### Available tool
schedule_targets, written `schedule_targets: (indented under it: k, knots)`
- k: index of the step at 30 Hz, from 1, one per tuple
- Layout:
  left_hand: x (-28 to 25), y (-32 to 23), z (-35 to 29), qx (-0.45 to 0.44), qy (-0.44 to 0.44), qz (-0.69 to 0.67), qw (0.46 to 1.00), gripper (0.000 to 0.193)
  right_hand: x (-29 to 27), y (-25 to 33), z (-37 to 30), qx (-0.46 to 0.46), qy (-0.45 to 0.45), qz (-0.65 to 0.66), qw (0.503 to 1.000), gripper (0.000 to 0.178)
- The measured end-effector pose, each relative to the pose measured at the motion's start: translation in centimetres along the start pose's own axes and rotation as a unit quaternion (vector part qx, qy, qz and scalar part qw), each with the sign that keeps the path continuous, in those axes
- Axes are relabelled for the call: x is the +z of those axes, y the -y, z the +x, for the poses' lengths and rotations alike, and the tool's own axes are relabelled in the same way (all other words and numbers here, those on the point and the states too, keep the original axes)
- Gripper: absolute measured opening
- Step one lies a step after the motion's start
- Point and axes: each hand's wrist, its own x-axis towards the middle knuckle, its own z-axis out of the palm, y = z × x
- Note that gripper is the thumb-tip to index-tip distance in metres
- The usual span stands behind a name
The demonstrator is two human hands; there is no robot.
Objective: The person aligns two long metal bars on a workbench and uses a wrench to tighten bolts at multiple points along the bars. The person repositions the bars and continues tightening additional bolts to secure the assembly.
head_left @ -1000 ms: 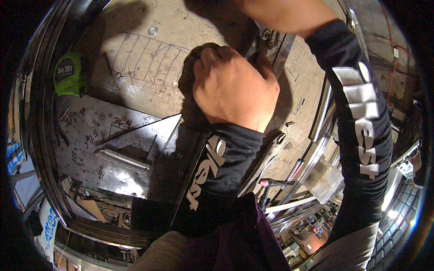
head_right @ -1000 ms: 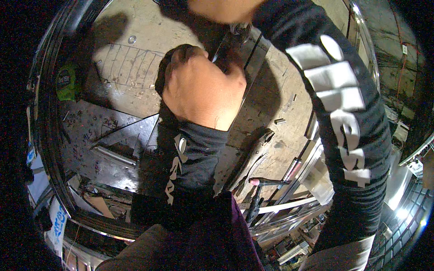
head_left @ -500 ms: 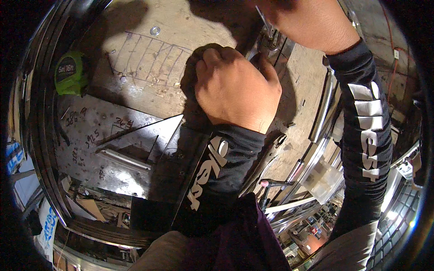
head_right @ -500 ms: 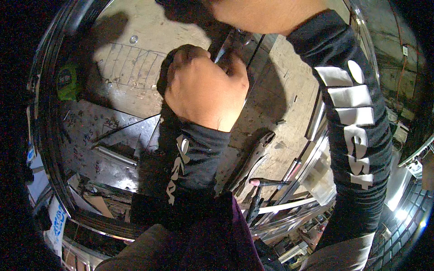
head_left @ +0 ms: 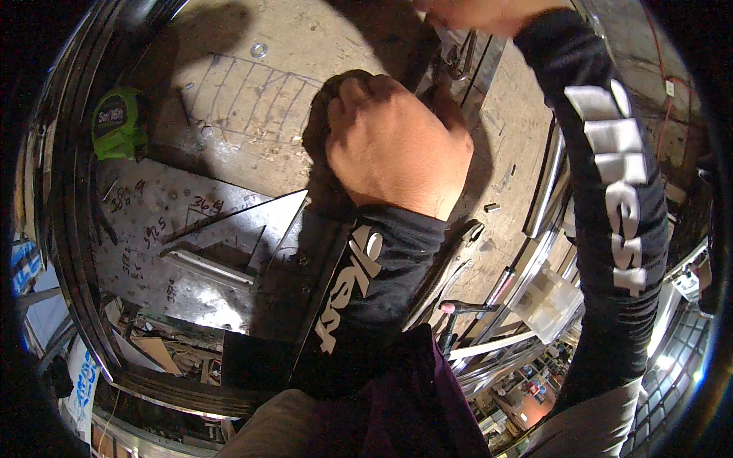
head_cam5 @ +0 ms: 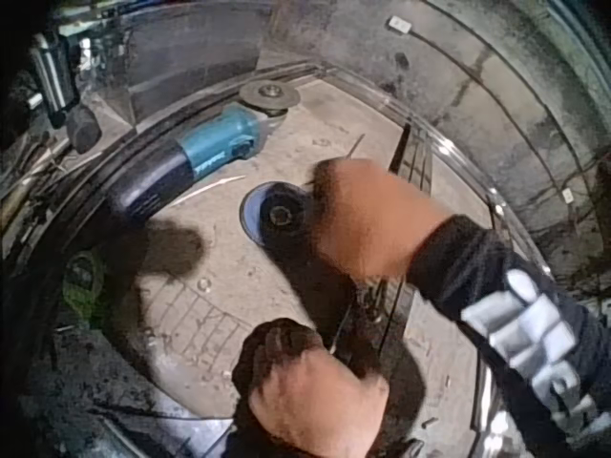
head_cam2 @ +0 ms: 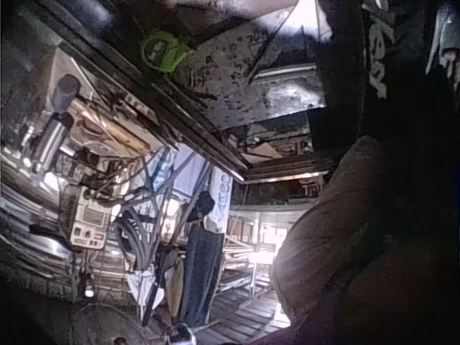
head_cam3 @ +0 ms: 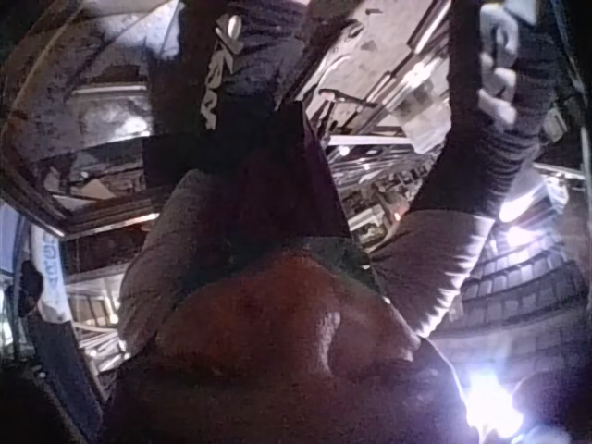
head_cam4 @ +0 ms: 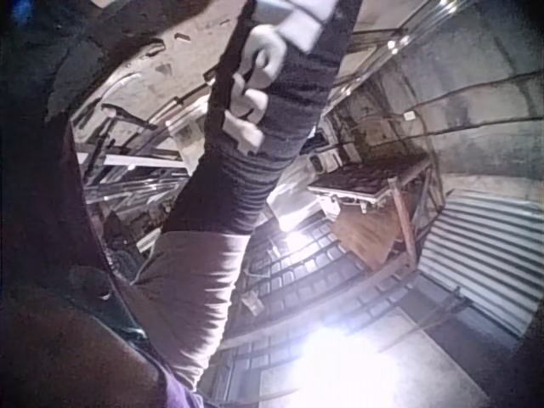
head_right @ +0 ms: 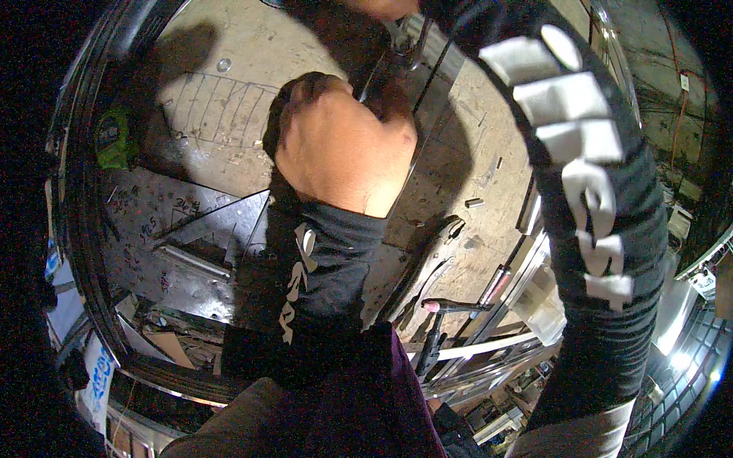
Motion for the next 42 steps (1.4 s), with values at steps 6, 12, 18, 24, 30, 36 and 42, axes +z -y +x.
schedule_targets:
  k: [6,12,18,24,30,36,42]
  knots:
    - [0.2,-0.3,-0.1,0.002,-0.005,0.015,1.0,0.045,-0.7,-2.5,-1.3,0.096,-0.047,0.048,0.993,0.023]
    - [0.0,0.1,0.1,-0.003,-0.012,0.008,1.0,0.043,-2.2,1.4,-3.0,-0.077,-0.019,0.157,0.984,0.017]
    - [0.3,0.0,-0.1,0.011,-0.014,0.013,1.0,0.042,-0.5,0.6,-3.1,-0.2,0.004,0.162,0.966,0.021]
    - [0.1,0.2,0.0,-0.002,-0.004,0.007,1.0,0.044,-1.0,2.4,-2.1,-0.221,0.075,0.144,0.962,0.023]
    - [0.0,0.0,-0.1,0.012,0.015,0.008,1.0,0.045,2.4,-2.6,0.9,0.098,-0.032,-0.072,0.992,0.031]
    - [0.2,-0.1,-0.1,0.012,-0.009,0.01,1.0,0.046,1.0,-2.9,-2.0,0.036,-0.208,0.023,0.977,0.029]
    - [0.2,0.3,0.1,-0.014,-0.015,0.025,0.999,0.045,-3.0,3.2,-2.3,-0.02,0.015,0.139,0.99,0.014]
